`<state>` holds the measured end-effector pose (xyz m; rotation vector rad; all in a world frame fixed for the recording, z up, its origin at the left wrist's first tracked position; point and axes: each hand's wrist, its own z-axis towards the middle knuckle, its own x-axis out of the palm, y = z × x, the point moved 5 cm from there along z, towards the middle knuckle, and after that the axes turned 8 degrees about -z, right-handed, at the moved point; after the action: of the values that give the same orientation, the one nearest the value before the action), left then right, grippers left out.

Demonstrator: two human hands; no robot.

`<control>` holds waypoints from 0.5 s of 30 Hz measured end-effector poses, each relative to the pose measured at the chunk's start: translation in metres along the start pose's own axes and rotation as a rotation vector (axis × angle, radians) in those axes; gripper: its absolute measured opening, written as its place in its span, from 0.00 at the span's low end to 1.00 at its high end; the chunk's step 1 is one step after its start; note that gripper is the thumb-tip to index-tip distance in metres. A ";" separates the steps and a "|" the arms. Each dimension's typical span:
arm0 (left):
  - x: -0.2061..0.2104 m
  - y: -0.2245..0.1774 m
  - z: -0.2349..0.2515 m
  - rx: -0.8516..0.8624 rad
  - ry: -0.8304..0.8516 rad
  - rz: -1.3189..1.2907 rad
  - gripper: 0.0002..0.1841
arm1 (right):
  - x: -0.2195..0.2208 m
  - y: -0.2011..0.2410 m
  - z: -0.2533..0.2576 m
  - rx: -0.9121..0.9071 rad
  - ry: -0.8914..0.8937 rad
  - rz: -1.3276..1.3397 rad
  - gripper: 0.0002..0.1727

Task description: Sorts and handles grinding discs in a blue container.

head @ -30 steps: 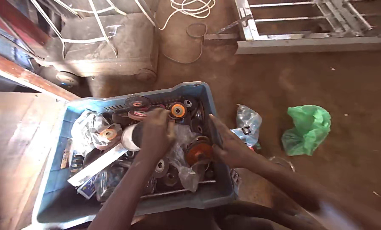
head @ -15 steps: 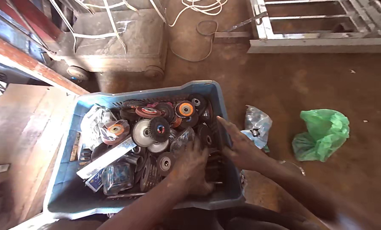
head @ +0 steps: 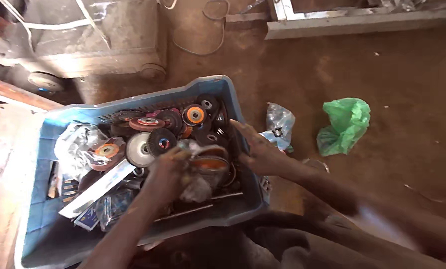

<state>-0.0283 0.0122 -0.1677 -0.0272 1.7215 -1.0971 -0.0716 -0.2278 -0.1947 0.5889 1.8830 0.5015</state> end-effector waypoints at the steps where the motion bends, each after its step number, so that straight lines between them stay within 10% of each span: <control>1: -0.014 0.003 -0.001 0.015 -0.055 0.020 0.10 | 0.000 0.001 0.000 -0.009 -0.007 0.008 0.52; 8: -0.086 0.050 0.003 -0.398 -0.015 0.086 0.09 | -0.002 0.005 0.000 0.012 -0.004 0.018 0.53; 15: -0.100 0.062 -0.003 -0.390 -0.053 -0.093 0.11 | 0.000 0.002 0.001 -0.033 -0.038 0.023 0.52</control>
<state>0.0438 0.0996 -0.1354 -0.3799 1.8768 -0.8037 -0.0706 -0.2263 -0.1936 0.5945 1.8303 0.5319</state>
